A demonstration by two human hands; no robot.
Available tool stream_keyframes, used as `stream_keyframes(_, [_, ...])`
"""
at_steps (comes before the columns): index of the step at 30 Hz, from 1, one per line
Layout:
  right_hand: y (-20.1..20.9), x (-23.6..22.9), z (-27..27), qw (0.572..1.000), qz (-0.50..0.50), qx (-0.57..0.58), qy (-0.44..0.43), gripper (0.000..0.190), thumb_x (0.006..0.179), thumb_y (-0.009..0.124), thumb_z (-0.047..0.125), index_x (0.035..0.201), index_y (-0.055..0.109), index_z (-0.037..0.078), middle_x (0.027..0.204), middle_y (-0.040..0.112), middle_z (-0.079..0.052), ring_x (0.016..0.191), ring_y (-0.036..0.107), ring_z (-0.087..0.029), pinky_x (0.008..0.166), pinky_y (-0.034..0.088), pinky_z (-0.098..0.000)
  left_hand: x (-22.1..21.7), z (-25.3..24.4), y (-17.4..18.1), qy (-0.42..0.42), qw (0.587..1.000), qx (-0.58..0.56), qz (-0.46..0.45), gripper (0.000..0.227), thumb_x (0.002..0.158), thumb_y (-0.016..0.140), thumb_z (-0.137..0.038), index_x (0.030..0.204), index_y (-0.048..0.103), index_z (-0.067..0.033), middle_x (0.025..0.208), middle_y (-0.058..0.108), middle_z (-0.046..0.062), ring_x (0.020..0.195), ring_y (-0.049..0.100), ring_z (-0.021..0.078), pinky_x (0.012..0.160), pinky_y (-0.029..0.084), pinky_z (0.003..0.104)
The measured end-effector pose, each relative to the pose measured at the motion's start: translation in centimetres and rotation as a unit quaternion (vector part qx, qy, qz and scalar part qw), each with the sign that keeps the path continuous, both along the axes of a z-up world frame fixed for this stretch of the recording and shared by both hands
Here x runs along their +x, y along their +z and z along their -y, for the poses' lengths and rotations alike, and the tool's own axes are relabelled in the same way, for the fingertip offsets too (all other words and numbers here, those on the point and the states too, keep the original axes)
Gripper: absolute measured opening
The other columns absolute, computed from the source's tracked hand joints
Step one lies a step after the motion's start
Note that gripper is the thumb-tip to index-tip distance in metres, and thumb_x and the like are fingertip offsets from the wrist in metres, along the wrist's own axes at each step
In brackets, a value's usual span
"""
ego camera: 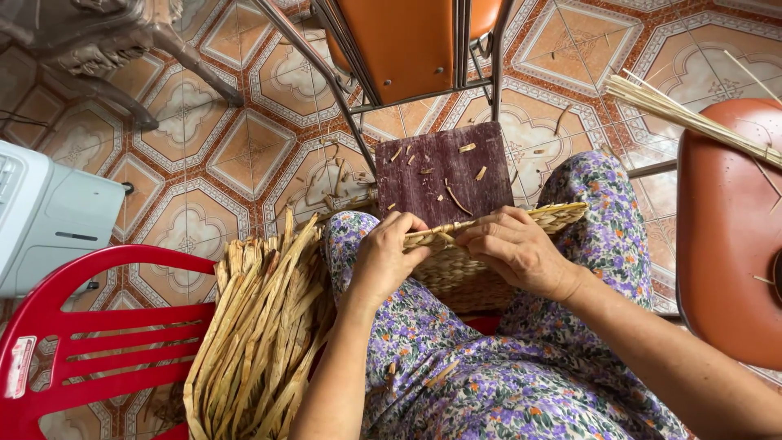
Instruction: Weaving a bag using dried plant fibers, incorporating structural supports and trimming materials with scissors.
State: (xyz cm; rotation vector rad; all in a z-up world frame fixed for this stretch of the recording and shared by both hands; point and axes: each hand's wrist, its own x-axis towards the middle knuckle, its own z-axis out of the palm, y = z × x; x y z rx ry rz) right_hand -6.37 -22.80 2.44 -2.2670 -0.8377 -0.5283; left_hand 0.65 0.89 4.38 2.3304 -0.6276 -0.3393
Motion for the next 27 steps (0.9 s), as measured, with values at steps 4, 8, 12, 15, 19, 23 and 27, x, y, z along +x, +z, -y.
stream_keyframes(4, [-1.4,0.1,-1.0,1.0,-0.002,0.017,0.008,0.017,0.086,0.074,0.009,0.099,0.063,0.009,0.122,0.072,-0.005,0.099,0.069,-0.021,0.083,0.051,-0.0371,0.3,-0.4,-1.7,0.021,0.998,-0.031,0.046,0.019,0.082,0.08,-0.012,0.095,0.067,-0.0104,0.092,0.07,0.001,0.083,0.073,0.0183,0.074,0.059,0.034])
stream_keyframes(8, [-3.0,0.5,-1.6,0.994,-0.071,0.082,0.025,0.017,0.089,0.071,0.003,0.096,0.056,0.005,0.123,0.072,-0.008,0.096,0.073,-0.025,0.08,0.059,-0.0358,1.1,-0.7,-2.5,0.016,0.999,-0.016,0.042,0.015,0.085,0.079,-0.014,0.091,0.066,-0.0095,0.091,0.071,0.003,0.08,0.073,0.0174,0.07,0.061,0.032])
stream_keyframes(12, [-3.6,0.8,-2.2,0.987,-0.104,0.124,0.005,0.017,0.09,0.071,0.003,0.098,0.057,0.004,0.116,0.074,-0.008,0.097,0.075,-0.026,0.078,0.061,-0.0343,1.1,-0.7,-2.3,0.015,0.999,-0.029,0.04,0.012,0.087,0.077,-0.012,0.091,0.066,-0.0074,0.09,0.07,0.005,0.078,0.073,0.0183,0.068,0.061,0.034])
stream_keyframes(15, [-4.1,0.9,-3.0,0.981,-0.131,0.134,-0.046,0.016,0.089,0.074,0.006,0.099,0.062,0.005,0.104,0.074,-0.008,0.093,0.076,-0.024,0.076,0.06,-0.0334,1.3,-0.8,-2.7,0.009,0.996,-0.008,0.088,0.012,0.086,0.076,-0.01,0.089,0.065,-0.0062,0.088,0.07,0.007,0.075,0.072,0.0213,0.068,0.06,0.036])
stream_keyframes(19, [-2.9,0.8,-3.7,0.985,-0.1,0.117,-0.074,0.017,0.088,0.075,0.005,0.103,0.068,0.007,0.096,0.071,-0.008,0.09,0.072,-0.025,0.077,0.058,-0.0352,1.4,-0.7,-2.2,-0.022,0.993,-0.01,0.114,0.01,0.085,0.073,-0.009,0.089,0.064,-0.0058,0.087,0.069,0.007,0.074,0.072,0.0213,0.072,0.061,0.036])
stream_keyframes(23, [-2.2,0.7,-4.7,0.988,-0.068,0.096,-0.099,0.019,0.084,0.077,0.005,0.102,0.072,0.009,0.089,0.065,-0.007,0.084,0.065,-0.026,0.074,0.054,-0.0377,1.4,-0.6,-1.5,-0.017,0.995,-0.005,0.093,0.009,0.09,0.072,-0.012,0.089,0.065,-0.006,0.086,0.07,0.007,0.071,0.071,0.0214,0.064,0.06,0.038])
stream_keyframes(27, [-1.8,0.6,-6.0,0.988,-0.051,0.082,-0.123,0.02,0.083,0.077,0.005,0.102,0.072,0.01,0.085,0.06,-0.006,0.081,0.062,-0.026,0.072,0.052,-0.0382,2.3,-0.9,-2.0,-0.003,0.996,-0.005,0.091,0.012,0.088,0.073,-0.014,0.088,0.065,-0.0051,0.086,0.069,0.007,0.072,0.07,0.0224,0.065,0.059,0.039])
